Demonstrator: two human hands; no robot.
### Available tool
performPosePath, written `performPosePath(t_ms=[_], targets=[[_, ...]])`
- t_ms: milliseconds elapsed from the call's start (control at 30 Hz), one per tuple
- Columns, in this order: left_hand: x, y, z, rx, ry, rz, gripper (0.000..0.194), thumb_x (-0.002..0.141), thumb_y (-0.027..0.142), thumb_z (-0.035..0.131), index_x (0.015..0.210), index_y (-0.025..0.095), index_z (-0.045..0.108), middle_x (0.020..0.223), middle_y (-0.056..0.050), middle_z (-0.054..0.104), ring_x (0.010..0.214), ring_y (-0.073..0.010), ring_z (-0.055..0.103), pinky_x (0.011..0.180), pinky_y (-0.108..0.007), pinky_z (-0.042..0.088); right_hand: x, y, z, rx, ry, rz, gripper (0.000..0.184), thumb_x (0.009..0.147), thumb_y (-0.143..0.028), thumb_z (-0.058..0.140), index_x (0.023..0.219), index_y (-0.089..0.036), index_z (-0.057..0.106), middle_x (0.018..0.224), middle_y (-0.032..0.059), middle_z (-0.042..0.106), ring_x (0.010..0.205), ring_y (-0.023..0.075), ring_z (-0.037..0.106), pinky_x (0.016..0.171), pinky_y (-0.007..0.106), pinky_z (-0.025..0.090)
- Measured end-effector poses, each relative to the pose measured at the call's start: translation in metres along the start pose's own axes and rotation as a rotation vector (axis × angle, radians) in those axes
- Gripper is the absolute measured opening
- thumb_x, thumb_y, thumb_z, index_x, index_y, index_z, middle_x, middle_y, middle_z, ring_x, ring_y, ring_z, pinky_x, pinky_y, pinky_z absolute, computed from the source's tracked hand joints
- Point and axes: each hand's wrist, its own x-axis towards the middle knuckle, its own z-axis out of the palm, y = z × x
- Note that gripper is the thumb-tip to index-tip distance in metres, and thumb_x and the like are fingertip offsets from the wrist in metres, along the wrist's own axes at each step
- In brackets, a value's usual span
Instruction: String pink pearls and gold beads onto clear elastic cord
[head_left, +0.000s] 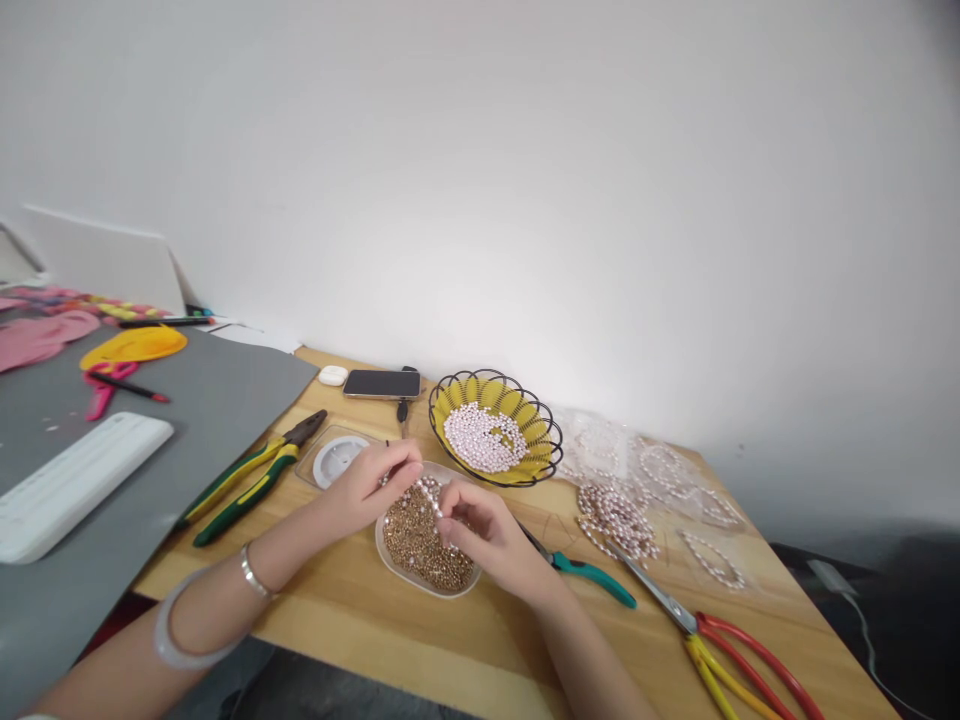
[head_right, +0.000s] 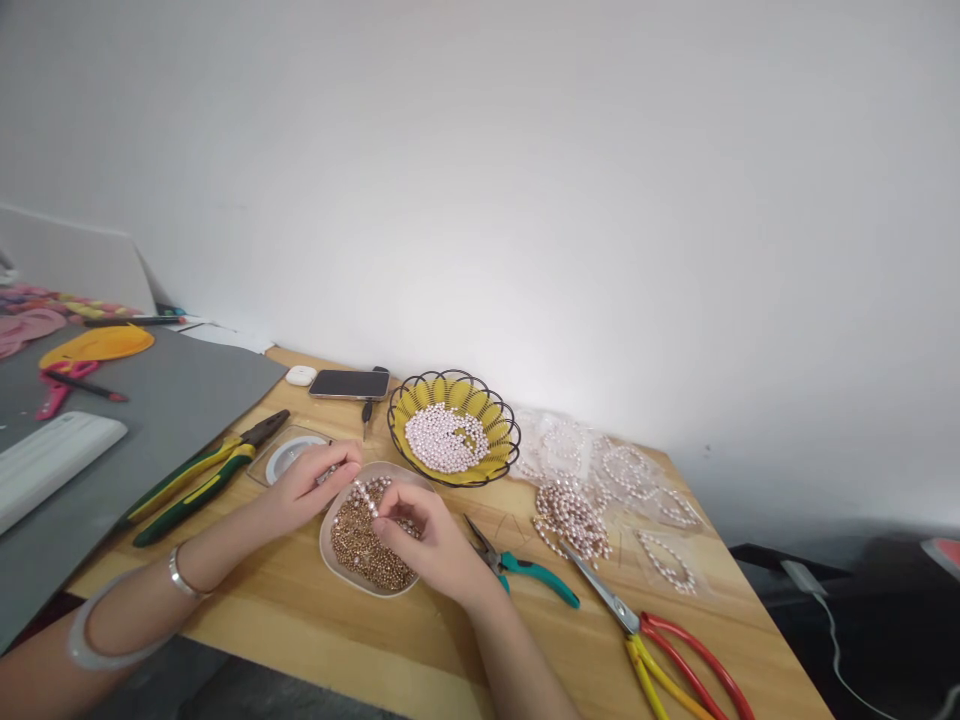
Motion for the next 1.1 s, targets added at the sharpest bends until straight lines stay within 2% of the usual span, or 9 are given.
performPosePath(t_ms=[200,400,633,767,933,1100], targets=[[-0.0034,-0.0019,0.0002,0.058,-0.017,0.016,0.026,0.103,0.032,0.037,0.082,0.019,0.048,0.067,0.005,0.046,0.059,-0.0124,0.044,0.059,-0.024,0.033,0.0019,-0.0007,0.0020,0.057,0.033,0.022,0.031,0.089,-0.047,0.067,0.080,-0.021,0.052,0.074,-0.0016,0.053,0.070,0.0160,0.050,0.068,0.028,0.041],[-0.0029,-0.0025,-0.0015,0.029,0.033,0.028,0.029,0.102,0.032,0.036,0.078,0.020,0.045,0.066,0.004,0.046,0.058,-0.0125,0.043,0.057,-0.024,0.033,0.0021,0.0010,0.0024,0.094,0.059,-0.076,0.026,0.093,-0.043,0.065,0.082,-0.020,0.057,0.091,0.0051,0.063,0.088,0.0200,0.058,0.083,0.033,0.045],[-0.0037,-0.0037,-0.0008,0.014,0.061,0.036,0.029,0.103,0.032,0.037,0.078,0.020,0.044,0.066,0.004,0.045,0.059,-0.0130,0.044,0.057,-0.024,0.035,0.0029,-0.0005,0.0018,0.075,0.083,-0.085,0.024,0.093,-0.040,0.065,0.082,-0.020,0.059,0.089,0.0047,0.063,0.086,0.0195,0.058,0.081,0.032,0.044],[-0.0040,-0.0030,-0.0005,0.010,0.082,0.034,0.028,0.103,0.032,0.035,0.078,0.020,0.043,0.067,0.004,0.045,0.059,-0.0128,0.043,0.057,-0.024,0.034,0.0032,-0.0046,0.0024,0.088,0.106,-0.138,0.022,0.095,-0.038,0.063,0.083,-0.021,0.059,0.090,0.0057,0.062,0.086,0.0200,0.058,0.081,0.033,0.044],[-0.0040,-0.0003,-0.0006,0.094,0.004,0.063,0.025,0.102,0.028,0.036,0.078,0.020,0.043,0.067,0.004,0.045,0.059,-0.0131,0.043,0.058,-0.025,0.033,0.0024,-0.0046,0.0023,0.033,0.156,-0.185,0.023,0.094,-0.040,0.063,0.081,-0.021,0.061,0.086,0.0049,0.060,0.084,0.0205,0.057,0.078,0.033,0.045],[-0.0025,0.0013,-0.0005,0.088,-0.109,0.147,0.023,0.101,0.023,0.039,0.080,0.020,0.047,0.069,0.002,0.051,0.061,-0.0135,0.046,0.060,-0.026,0.034,0.0033,-0.0007,0.0024,-0.039,0.182,-0.090,0.024,0.088,-0.041,0.069,0.077,-0.021,0.065,0.074,0.0021,0.061,0.071,0.0182,0.055,0.069,0.031,0.044]])
